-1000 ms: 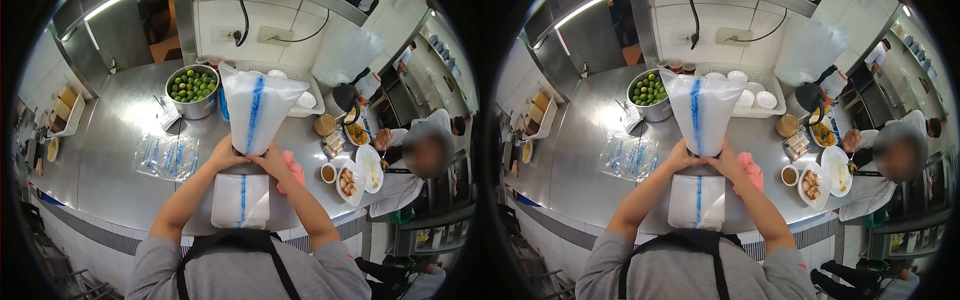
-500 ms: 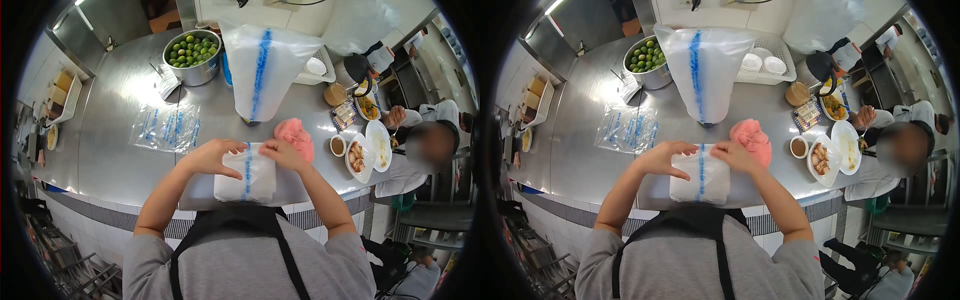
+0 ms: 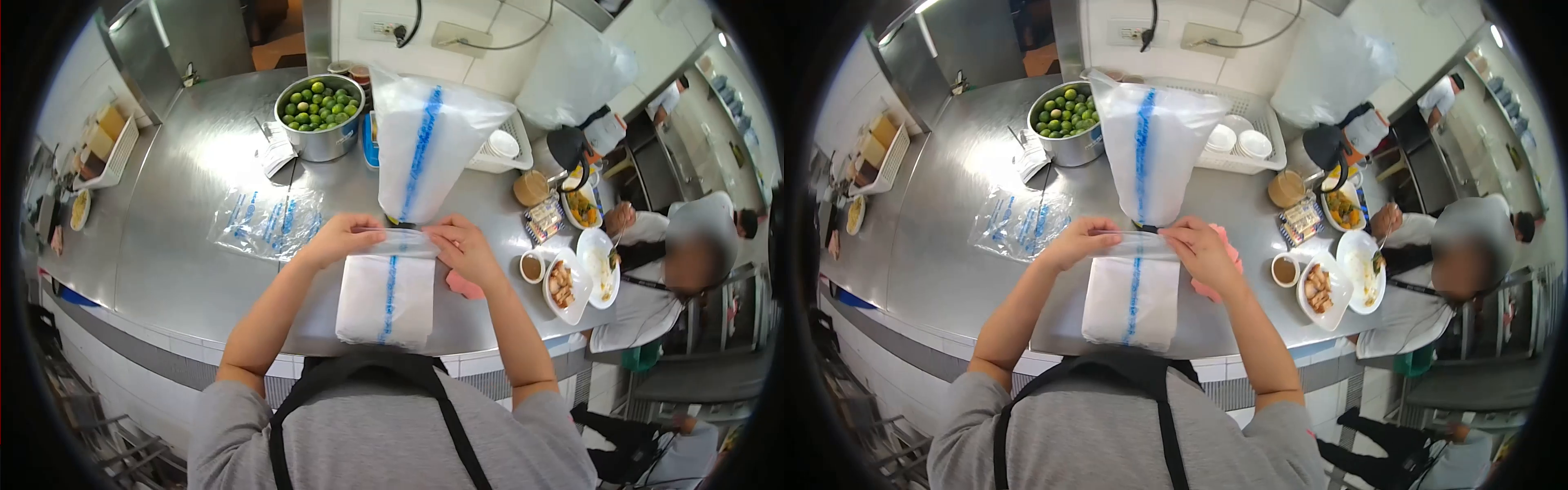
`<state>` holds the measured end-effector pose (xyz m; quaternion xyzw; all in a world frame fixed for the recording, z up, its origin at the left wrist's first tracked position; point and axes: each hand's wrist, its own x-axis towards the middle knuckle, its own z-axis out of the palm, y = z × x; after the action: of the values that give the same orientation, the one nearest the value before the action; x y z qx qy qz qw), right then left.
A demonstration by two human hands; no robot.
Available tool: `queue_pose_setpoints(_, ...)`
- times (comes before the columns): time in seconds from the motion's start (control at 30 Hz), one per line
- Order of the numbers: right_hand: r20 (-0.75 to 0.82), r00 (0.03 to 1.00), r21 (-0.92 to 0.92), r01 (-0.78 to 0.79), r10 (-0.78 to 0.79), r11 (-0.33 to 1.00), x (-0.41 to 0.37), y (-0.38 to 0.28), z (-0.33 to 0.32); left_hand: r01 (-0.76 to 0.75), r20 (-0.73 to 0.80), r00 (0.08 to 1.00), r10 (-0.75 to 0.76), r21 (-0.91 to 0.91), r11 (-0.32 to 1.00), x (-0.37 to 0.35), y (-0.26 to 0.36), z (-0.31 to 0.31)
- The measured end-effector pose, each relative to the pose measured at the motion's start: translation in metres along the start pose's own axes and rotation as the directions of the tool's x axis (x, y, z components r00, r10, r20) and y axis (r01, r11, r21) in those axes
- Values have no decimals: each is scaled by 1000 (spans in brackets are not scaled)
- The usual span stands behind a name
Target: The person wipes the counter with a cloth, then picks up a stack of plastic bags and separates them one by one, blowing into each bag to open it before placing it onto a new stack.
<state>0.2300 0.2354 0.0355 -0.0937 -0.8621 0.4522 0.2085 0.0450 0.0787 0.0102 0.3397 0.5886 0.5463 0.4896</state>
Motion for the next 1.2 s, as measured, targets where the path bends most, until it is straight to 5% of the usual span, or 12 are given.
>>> queue_pose_setpoints(0.1,-87,993,16,-81,82,997,0,2,-1,-54,3,999,54,-93,994,0,-2,-9)
queue_pose_setpoints(0.17,-98,918,124,-371,383,920,-2,4,3,-171,2,985,172,-116,979,-4,-2,-10)
queue_pose_setpoints(0.4,5,984,-6,-177,177,984,-2,15,8,-97,-76,990,118,234,967,-4,9,0)
queue_pose_setpoints(0.57,232,917,325,-387,325,863,-8,12,-10,-54,-136,986,99,300,952,-6,-1,-11)
queue_pose_setpoints(0.63,219,915,336,-396,337,855,-10,4,-12,-320,95,947,308,171,932,-3,-14,-26)
queue_pose_setpoints(0.77,157,914,195,-399,373,896,-4,-13,-6,-350,88,937,339,251,902,-19,41,5)
queue_pose_setpoints(0.83,146,914,59,-390,379,919,3,-34,1,-533,238,839,489,538,653,-14,49,23)
queue_pose_setpoints(0.87,138,915,-84,-370,379,925,5,-39,1,-538,247,837,489,538,649,-12,52,27)
queue_pose_setpoints(0.93,161,909,-85,-376,385,923,3,-37,-3,-153,243,969,-33,705,692,-6,58,33)
queue_pose_setpoints(1.0,179,904,-84,-380,389,921,-1,-27,-9,-273,309,949,70,685,676,-6,47,18)
queue_pose_setpoints(1.13,140,935,302,-354,326,885,-8,-21,-22,-544,477,823,310,501,673,-13,41,2)
queue_pose_setpoints(1.2,123,928,368,-373,353,852,-2,-33,-28,-545,611,774,166,510,666,-21,48,6)
